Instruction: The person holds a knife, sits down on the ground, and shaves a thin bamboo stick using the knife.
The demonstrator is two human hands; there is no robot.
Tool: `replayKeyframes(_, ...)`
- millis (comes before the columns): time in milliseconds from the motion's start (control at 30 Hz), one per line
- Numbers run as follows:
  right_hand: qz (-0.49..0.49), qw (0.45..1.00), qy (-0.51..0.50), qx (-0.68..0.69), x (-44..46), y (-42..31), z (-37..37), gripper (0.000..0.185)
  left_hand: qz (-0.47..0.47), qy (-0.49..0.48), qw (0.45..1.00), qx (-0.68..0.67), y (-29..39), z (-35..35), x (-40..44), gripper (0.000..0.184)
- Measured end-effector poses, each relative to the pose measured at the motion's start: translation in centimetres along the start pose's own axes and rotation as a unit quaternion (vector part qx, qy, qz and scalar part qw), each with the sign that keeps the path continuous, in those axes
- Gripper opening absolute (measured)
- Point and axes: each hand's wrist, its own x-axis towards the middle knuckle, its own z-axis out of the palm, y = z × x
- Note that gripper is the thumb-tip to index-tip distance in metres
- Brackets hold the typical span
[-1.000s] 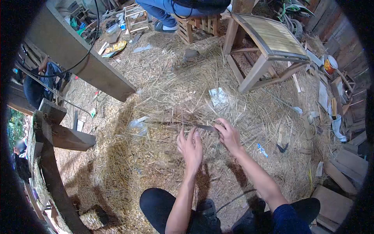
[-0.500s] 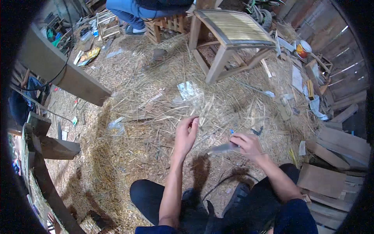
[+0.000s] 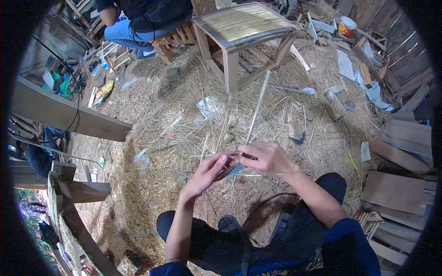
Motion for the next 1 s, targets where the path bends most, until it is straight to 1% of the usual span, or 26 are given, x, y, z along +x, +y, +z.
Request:
replayKeyframes(100,-0.029,0.999,0.014,-0.001,-0.6,0.1,0.0,0.011,0.011,-0.088,0.996,-0.005,-0.1,-1.5,1.2,0.046)
replayKeyframes(133,-0.039,0.999,0.02,-0.008,-0.8,-0.2,-0.2,0.011,0.006,-0.054,0.998,-0.008,0.8,-0.7,0.9,0.047)
replayKeyframes(233,-0.042,0.999,0.023,-0.015,-1.6,-0.7,-0.7,0.01,0.017,-0.03,0.996,0.088,0.4,1.2,1.8,0.047)
replayKeyframes(267,-0.046,0.999,0.02,-0.018,-2.0,-0.8,-0.7,0.011,-0.009,-0.027,0.998,0.05,0.0,1.5,2.3,0.04)
replayKeyframes(367,-0.058,0.998,0.024,-0.026,-2.4,-0.8,-0.3,0.011,-0.012,-0.06,0.998,0.003,0.0,2.3,4.2,0.031)
replayKeyframes(400,-0.056,0.998,0.021,-0.032,-2.3,-0.8,-0.3,0.011,0.015,-0.043,0.999,-0.014,-0.3,2.8,4.5,0.026)
replayKeyframes(433,-0.053,0.998,0.017,-0.036,-2.1,-1.0,-0.3,0.012,0.029,-0.025,0.999,-0.028,-0.8,3.0,4.8,0.025)
replayKeyframes(467,-0.034,0.999,-0.018,-0.027,-2.2,-0.9,-1.1,0.017,0.041,-0.006,0.998,-0.043,-1.6,3.1,5.1,0.025)
replayKeyframes(533,0.035,0.999,-0.005,-0.019,-2.7,-0.5,-1.7,0.019,0.07,0.025,0.993,-0.089,-2.6,2.9,5.8,0.022)
replayKeyframes(567,0.07,0.997,0.001,-0.015,-3.1,-0.4,-2.1,0.021,0.105,0.023,0.989,-0.104,-2.6,2.6,6.1,0.022)
replayKeyframes(600,0.119,0.992,-0.014,-0.043,-3.8,-0.3,-2.8,0.023,0.118,0.065,0.986,-0.101,-2.0,2.6,6.1,0.024)
replayKeyframes(633,0.145,0.988,-0.034,-0.043,-4.4,0.2,-3.5,0.022,0.133,0.106,0.98,-0.1,-1.5,2.7,6.2,0.026)
replayKeyframes(700,0.196,0.977,-0.075,-0.042,-5.7,1.2,-4.7,0.021,0.156,0.113,0.974,-0.114,-1.5,2.1,6.2,0.029)
replayKeyframes(800,0.28,0.955,-0.096,-0.033,-7.4,2.0,-5.7,0.02,0.179,0.118,0.967,-0.141,-1.8,1.9,5.8,0.03)
replayKeyframes(900,0.302,0.946,-0.117,0.007,-7.5,1.9,-6.7,0.022,0.19,0.142,0.959,-0.158,-1.6,2.7,5.1,0.029)
replayKeyframes(967,0.328,0.937,-0.122,-0.003,-7.1,1.6,-7.1,0.025,0.202,0.146,0.95,-0.19,-1.8,3.0,4.8,0.028)
replayKeyframes(1000,0.341,0.932,-0.124,-0.01,-6.9,1.5,-7.4,0.027,0.199,0.152,0.95,-0.186,-1.9,3.0,4.7,0.028)
